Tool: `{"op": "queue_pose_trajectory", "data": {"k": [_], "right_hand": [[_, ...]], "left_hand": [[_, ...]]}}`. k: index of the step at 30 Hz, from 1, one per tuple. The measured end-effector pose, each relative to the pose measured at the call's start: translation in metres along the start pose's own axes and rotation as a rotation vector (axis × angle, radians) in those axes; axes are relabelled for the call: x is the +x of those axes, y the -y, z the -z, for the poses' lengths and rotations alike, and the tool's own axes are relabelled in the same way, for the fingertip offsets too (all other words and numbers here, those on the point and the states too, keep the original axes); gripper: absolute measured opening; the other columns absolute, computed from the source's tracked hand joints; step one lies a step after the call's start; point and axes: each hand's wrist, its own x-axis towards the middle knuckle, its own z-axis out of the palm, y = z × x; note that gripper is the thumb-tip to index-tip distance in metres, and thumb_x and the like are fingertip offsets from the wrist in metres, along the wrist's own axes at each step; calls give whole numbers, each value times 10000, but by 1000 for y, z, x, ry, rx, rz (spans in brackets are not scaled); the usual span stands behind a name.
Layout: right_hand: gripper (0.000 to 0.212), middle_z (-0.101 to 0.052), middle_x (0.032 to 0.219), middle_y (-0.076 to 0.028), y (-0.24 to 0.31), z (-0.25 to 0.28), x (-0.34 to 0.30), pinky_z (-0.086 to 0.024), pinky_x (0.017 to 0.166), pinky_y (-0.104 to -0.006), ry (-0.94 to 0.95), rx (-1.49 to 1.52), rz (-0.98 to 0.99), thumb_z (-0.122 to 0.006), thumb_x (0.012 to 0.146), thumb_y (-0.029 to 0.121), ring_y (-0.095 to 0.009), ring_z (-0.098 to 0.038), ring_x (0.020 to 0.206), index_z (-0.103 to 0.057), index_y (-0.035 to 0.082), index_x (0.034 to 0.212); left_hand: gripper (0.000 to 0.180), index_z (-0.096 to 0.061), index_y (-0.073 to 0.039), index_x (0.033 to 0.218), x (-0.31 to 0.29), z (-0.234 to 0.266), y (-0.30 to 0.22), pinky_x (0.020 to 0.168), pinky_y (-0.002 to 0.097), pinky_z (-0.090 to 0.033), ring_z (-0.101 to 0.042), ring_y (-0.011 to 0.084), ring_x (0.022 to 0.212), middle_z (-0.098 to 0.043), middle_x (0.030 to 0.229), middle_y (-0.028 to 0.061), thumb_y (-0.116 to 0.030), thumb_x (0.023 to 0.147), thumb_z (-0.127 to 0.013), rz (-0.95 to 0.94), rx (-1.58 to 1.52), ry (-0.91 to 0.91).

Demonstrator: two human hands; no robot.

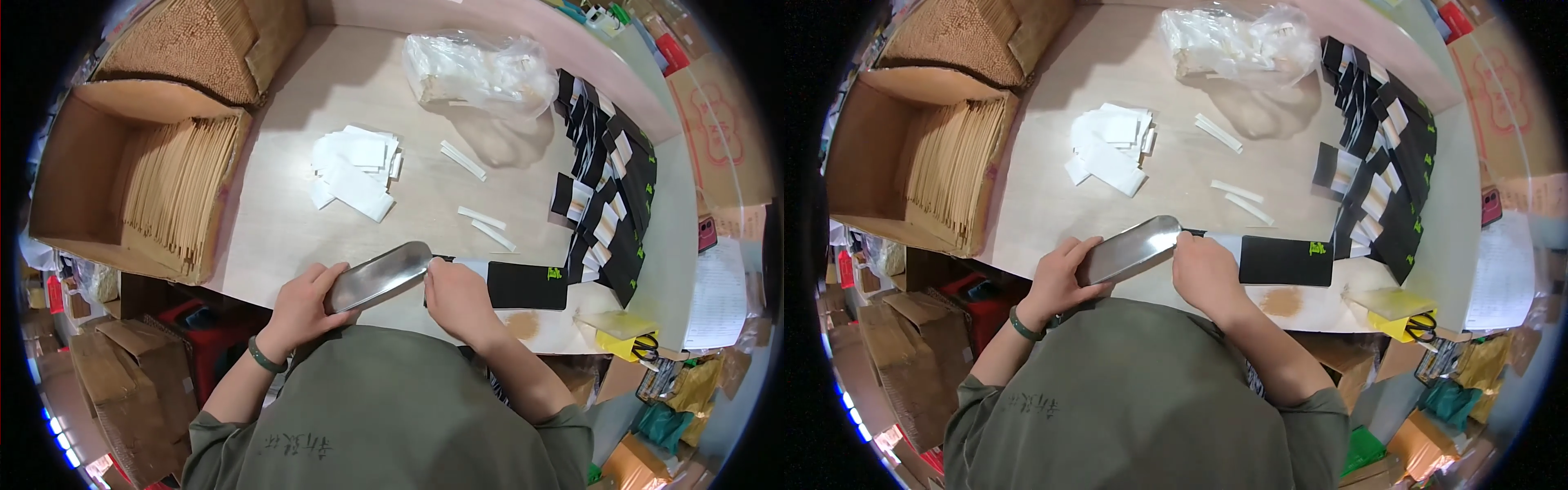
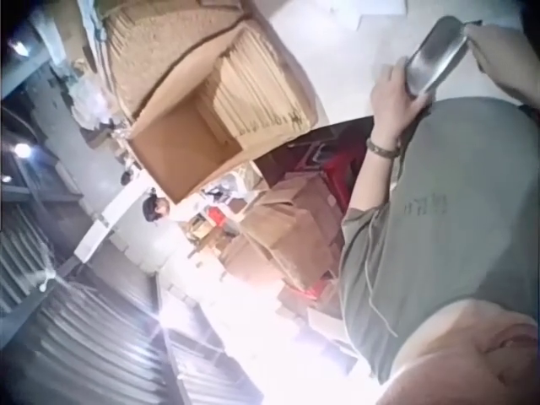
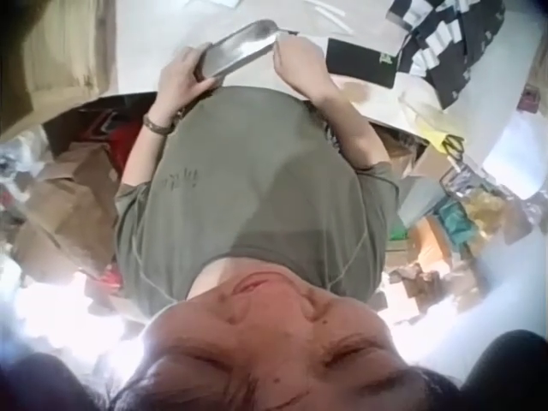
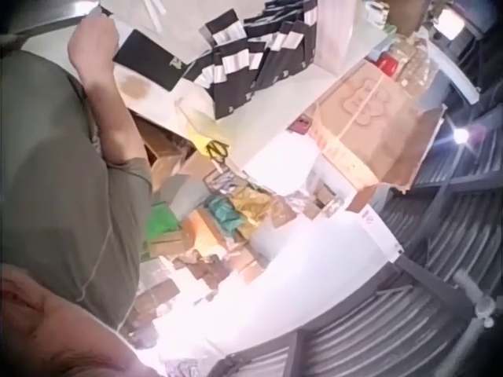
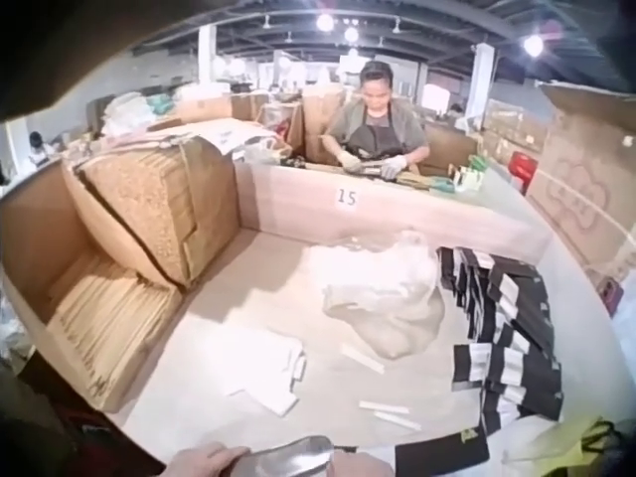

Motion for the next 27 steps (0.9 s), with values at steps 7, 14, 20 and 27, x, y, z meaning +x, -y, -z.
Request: {"op": "queue_pose_trajectory", "data": {"k": [7, 14, 20, 27], "right_hand": [[220, -629, 651, -152, 19, -25, 11, -500, 618, -430, -64, 195, 4, -641, 823, 232, -359, -629, 642, -611, 30, 743], [161, -626, 878, -190, -81, 44, 51, -496, 764, -434, -250, -1, 69, -651, 823, 156, -369, -617, 832, -654, 23, 915], [88, -605, 843, -176, -80, 39, 70, -486, 791, -432, -223, -30, 21, -649, 830, 105, -381, -591, 840, -633, 38, 885], [103, -619, 802, -154, 23, -32, 110, -500, 724, -429, -306, 191, 241, -657, 851, 123, -354, -604, 791, -612, 29, 855]], "left_hand": [[699, -564, -95, 1292, 23, 11, 10, 710, 395, -513, -618, 304, 800, -573, 910, 113, -283, 670, -821, -245, 102, 175], [496, -627, -71, 1215, 28, 84, 63, 798, 365, -524, -651, 269, 892, -651, 1031, 121, -276, 793, -788, -153, 219, -489], [249, -688, 9, 1056, -10, 162, 186, 722, 398, -536, -666, 345, 781, -674, 820, 165, -149, 863, -684, 597, 392, -384], [128, -639, 28, 859, -11, 143, 168, 708, 454, -511, -623, 440, 834, -652, 844, 250, -92, 880, -600, 427, 368, -641]]}}
